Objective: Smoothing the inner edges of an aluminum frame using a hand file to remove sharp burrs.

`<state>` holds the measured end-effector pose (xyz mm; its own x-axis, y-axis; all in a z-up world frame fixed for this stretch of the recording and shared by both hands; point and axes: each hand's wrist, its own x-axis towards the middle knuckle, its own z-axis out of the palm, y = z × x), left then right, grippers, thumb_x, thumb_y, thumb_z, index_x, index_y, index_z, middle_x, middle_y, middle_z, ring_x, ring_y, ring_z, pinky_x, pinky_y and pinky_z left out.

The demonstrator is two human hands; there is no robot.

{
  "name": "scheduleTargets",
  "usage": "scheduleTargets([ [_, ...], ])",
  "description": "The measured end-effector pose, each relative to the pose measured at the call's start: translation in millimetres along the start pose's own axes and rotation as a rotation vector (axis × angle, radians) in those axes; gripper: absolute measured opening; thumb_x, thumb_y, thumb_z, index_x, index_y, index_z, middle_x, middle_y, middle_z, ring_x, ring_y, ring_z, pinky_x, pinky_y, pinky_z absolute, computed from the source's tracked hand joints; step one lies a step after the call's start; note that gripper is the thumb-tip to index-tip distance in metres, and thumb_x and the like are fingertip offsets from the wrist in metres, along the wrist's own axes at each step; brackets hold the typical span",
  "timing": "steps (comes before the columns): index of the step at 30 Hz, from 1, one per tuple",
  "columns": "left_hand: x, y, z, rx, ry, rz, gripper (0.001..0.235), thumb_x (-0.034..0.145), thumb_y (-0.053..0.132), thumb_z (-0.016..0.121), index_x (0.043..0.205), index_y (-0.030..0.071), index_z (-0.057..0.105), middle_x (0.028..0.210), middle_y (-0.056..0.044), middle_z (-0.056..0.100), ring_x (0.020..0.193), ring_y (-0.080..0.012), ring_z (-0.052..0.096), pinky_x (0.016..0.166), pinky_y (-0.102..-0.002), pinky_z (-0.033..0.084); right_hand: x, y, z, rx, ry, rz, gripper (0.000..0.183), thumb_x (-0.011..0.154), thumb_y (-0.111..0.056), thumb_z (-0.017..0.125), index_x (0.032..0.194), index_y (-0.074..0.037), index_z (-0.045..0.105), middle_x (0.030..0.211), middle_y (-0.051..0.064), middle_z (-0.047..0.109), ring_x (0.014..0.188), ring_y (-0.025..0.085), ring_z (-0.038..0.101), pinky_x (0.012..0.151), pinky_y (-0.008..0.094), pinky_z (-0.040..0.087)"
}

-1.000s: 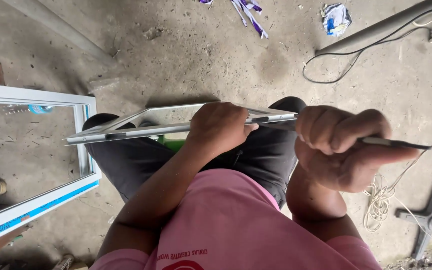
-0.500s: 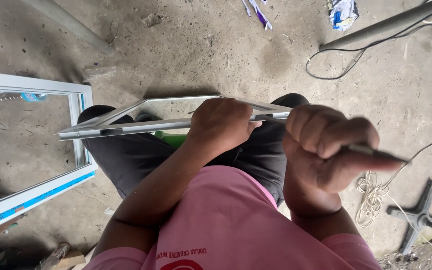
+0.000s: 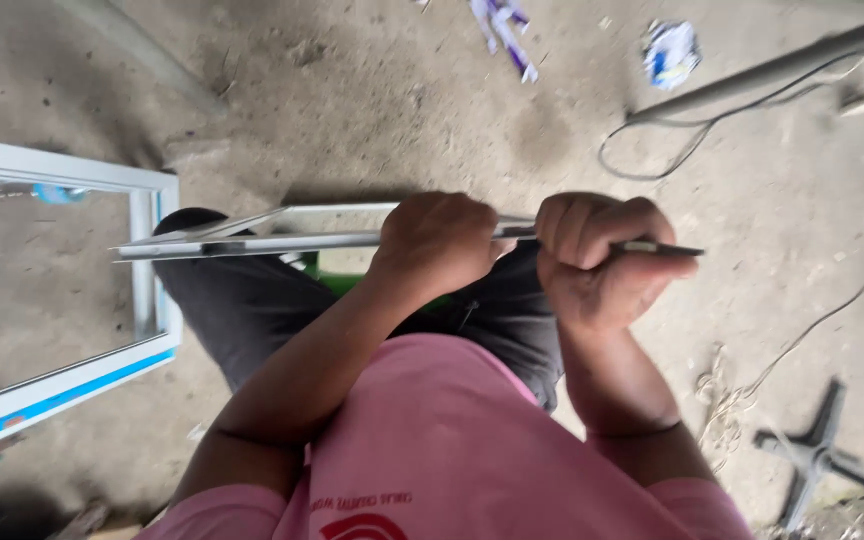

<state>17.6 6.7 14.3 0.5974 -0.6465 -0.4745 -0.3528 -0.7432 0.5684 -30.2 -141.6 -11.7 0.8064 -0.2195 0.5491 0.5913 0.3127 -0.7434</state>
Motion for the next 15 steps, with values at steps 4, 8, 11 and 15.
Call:
scheduleTargets([
  [4, 1.0, 1.2, 7.0, 0.026, -0.018, -0.064, 0.043, 0.101, 0.042, 0.054, 0.113, 0.006, 0.073, 0.105, -0.018, 0.075, 0.103, -0.0400, 0.071, 0.082, -0.053, 0.058, 16.1, -27.7, 25.1, -0.102, -0.087, -0.071, 0.053, 0.104, -0.057, 0.022, 0.075, -0.014, 0.034, 0.052, -0.003, 0.023, 0.040, 0.013, 0.021, 0.041, 0.032, 0.021],
  [8, 0.6, 4.9, 8.5, 0.091, -0.057, -0.113, 0.042, 0.107, 0.046, 0.052, 0.106, 0.010, 0.073, 0.098, -0.012, 0.075, 0.093, -0.0340, 0.072, 0.073, -0.046, 0.057, 4.7, -11.0, 24.3, -0.079, 0.019, 0.074, 0.057, 0.102, -0.061, 0.040, 0.073, -0.012, 0.036, 0.050, 0.002, 0.021, 0.041, 0.016, 0.020, 0.045, 0.033, 0.018],
  [11, 9.9, -6.5, 23.0, 0.113, 0.051, -0.060, 0.043, 0.104, 0.048, 0.056, 0.108, 0.009, 0.073, 0.103, -0.015, 0.075, 0.099, -0.0390, 0.071, 0.078, -0.050, 0.057, 23.9, -30.5, 41.3, -0.099, -0.137, 0.048, 0.066, 0.103, -0.065, 0.031, 0.060, -0.017, 0.017, 0.049, -0.002, 0.012, 0.039, 0.014, 0.015, 0.044, 0.036, 0.011],
  [15, 8.5, -5.8, 24.6, 0.105, 0.090, -0.044, 0.040, 0.104, 0.047, 0.058, 0.101, 0.010, 0.073, 0.094, -0.014, 0.076, 0.088, -0.0371, 0.073, 0.069, -0.049, 0.058, 19.2, -18.8, 29.6, -0.034, -0.129, -0.078, 0.043, 0.104, -0.057, 0.029, 0.088, -0.019, 0.037, 0.057, -0.006, 0.014, 0.042, 0.011, 0.013, 0.040, 0.033, 0.011],
])
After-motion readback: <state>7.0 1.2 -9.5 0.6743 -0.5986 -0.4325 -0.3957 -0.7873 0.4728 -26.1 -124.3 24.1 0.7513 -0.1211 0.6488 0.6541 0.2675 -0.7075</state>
